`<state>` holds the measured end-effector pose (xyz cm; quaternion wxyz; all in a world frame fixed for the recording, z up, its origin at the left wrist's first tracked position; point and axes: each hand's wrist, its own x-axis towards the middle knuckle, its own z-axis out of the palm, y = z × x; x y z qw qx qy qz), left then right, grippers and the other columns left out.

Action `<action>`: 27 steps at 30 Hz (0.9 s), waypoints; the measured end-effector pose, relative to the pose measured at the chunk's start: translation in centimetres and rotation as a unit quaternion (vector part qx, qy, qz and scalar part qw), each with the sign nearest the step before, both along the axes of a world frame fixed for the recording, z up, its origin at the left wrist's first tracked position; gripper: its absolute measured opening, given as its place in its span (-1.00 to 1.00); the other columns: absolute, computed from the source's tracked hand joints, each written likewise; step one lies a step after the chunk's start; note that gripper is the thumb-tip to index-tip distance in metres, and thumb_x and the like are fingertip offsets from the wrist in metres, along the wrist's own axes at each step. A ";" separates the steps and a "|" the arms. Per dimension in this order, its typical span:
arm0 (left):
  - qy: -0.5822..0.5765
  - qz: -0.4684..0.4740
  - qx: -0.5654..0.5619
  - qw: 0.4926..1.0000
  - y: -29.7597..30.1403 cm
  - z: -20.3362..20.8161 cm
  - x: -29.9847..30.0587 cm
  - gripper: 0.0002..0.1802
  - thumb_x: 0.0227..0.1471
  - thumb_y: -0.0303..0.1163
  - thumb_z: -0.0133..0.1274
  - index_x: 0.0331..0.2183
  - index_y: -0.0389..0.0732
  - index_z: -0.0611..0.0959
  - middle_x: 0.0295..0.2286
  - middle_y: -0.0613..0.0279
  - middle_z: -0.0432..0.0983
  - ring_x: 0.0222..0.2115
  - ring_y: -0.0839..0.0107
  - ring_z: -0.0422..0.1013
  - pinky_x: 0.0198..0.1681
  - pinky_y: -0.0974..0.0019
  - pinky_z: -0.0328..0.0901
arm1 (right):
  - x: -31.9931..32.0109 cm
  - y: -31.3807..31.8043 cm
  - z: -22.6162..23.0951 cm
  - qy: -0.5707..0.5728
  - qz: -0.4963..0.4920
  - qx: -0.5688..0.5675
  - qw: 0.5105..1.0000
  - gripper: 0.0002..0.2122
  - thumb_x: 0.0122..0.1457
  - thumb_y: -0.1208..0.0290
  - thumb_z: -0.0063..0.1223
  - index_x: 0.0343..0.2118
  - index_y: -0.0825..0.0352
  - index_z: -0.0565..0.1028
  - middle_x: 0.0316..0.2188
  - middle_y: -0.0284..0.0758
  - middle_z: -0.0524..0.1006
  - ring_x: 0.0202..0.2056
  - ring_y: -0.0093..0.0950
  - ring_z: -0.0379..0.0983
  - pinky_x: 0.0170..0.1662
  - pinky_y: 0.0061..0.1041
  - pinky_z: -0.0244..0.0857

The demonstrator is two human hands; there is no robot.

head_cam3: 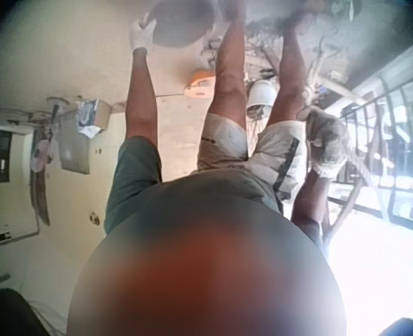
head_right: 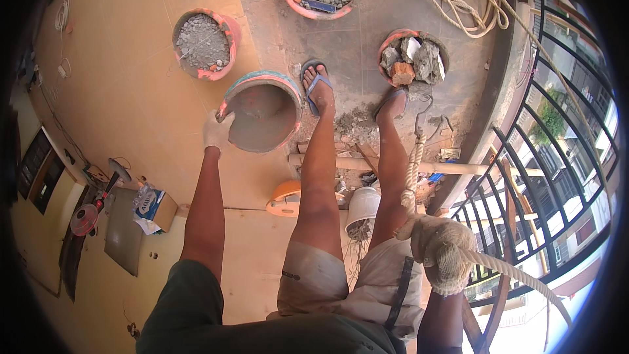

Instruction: The person loads bricks and rubble into buckets and uses a rope and pulley system to hoist them from a lower level to a balcony. The person repeatedly ties buckets to the rope, pulls them up, and unloads them.

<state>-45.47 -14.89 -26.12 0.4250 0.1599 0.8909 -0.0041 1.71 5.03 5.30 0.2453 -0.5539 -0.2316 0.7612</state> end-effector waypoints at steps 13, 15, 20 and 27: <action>-0.284 0.350 0.241 0.860 7.9 -8.1 18.8 -0.49 0.19 -0.48 0.19 0.15 -0.23 0.46 -0.02 0.12 0.52 -0.12 0.28 0.54 -0.07 0.13 0.49 | -5.3 3.9 -2.0 0.147 -0.367 -0.008 0.918 -0.53 0.49 -0.03 -0.17 -0.57 0.12 0.30 -0.70 -0.45 0.19 -0.60 -0.48 0.23 -0.01 -0.11 0.30; -0.286 0.336 0.258 0.859 6.7 -7.2 21.0 -0.47 0.19 -0.48 0.19 0.17 -0.20 0.45 -0.01 0.10 0.52 -0.11 0.26 0.54 -0.08 0.11 0.50 | -3.4 5.9 -3.4 0.228 -0.451 -0.003 0.863 -0.59 0.50 0.04 -0.15 -0.49 0.16 0.37 -0.63 -0.43 0.30 -0.55 -0.48 0.32 0.02 -0.12 0.34; -0.286 0.472 0.215 0.806 3.8 -0.2 26.9 -0.45 0.23 -0.51 0.12 0.21 -0.18 0.39 0.03 0.06 0.49 -0.05 0.11 0.55 0.02 -0.11 0.53 | 7.9 3.3 -6.9 -0.525 -0.068 0.194 0.826 -0.59 0.44 0.27 -0.02 0.23 0.41 0.36 0.15 -0.15 0.47 0.15 -0.33 0.46 0.28 -0.38 0.35; -0.220 0.588 0.186 0.756 -3.3 1.3 35.0 -0.45 0.23 -0.50 0.13 0.21 -0.15 0.39 0.11 0.08 0.42 0.07 0.12 0.46 0.04 -0.11 0.51 | 2.9 5.1 -4.7 -0.011 -0.342 0.073 0.937 -0.77 0.43 0.23 0.02 -0.20 0.34 0.43 -0.32 -0.30 0.49 -0.28 -0.38 0.48 0.12 -0.29 0.41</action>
